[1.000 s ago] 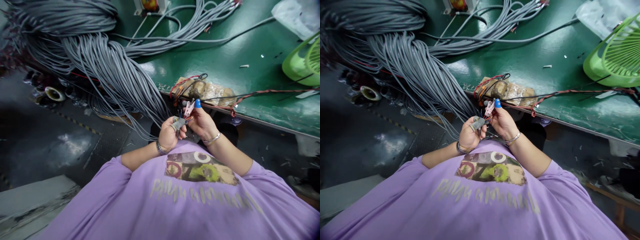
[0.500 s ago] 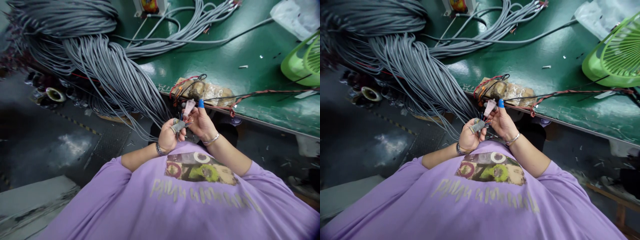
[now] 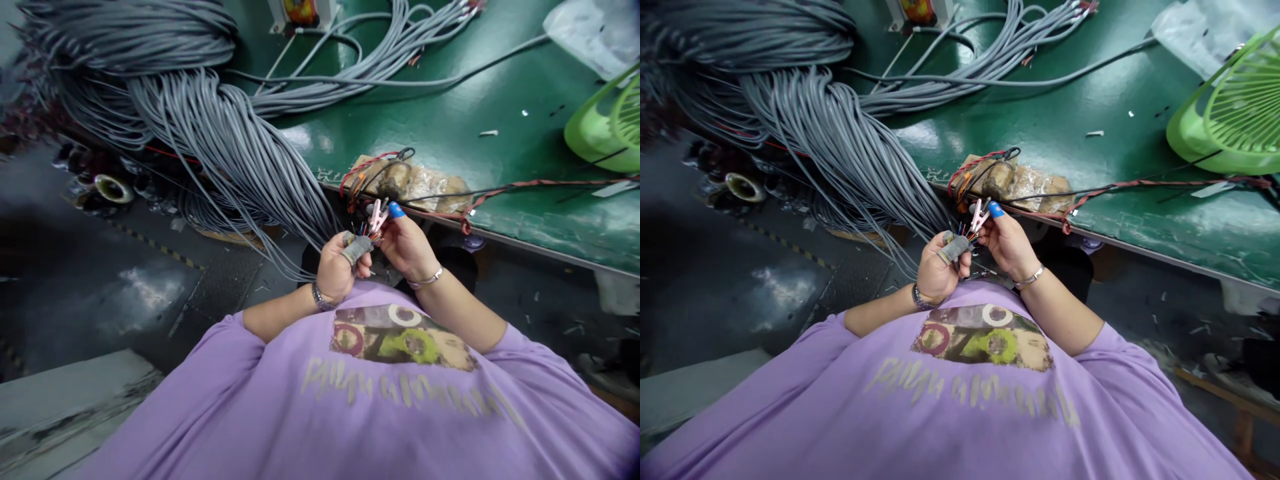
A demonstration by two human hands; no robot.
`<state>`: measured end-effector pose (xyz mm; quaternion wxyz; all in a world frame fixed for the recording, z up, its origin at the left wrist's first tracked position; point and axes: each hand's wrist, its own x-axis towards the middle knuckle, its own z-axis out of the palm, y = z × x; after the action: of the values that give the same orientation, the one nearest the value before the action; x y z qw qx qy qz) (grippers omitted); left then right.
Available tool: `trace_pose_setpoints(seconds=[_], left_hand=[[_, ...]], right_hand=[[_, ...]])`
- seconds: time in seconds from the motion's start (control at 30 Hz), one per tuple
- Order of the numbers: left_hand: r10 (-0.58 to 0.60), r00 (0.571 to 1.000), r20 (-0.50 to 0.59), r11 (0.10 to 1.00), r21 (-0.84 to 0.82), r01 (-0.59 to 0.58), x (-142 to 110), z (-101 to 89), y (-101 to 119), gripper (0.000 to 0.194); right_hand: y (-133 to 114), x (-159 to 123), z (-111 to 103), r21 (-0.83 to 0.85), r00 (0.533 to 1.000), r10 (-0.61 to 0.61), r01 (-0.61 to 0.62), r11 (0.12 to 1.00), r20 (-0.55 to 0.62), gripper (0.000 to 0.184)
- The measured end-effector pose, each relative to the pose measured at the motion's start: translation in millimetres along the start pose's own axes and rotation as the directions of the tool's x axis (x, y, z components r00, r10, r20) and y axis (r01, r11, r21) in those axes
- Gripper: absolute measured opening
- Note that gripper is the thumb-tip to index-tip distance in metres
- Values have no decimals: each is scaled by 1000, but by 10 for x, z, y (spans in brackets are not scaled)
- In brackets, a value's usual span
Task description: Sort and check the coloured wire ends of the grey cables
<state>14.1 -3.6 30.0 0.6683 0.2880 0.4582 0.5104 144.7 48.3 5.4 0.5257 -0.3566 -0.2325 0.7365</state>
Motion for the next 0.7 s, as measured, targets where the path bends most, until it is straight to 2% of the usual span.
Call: trace_pose_setpoints(seconds=[0.13,0.3,0.5,0.7], left_hand=[[-6,1000,-8,1000,29,6,9,24,-4,43],[-1,1000,-15,998,55,2,33,32,-24,44],[-23,999,-32,996,89,26,50,-2,-59,40],[-2,1000,-23,995,95,4,38,-16,-49,43]], right_hand=[[53,27,19,-47,999,-33,31,998,-38,53],[44,66,70,-55,997,78,-78,995,-9,62],[83,138,2,-48,999,0,2,999,41,57],[112,94,16,33,1000,9,-10,999,26,60]])
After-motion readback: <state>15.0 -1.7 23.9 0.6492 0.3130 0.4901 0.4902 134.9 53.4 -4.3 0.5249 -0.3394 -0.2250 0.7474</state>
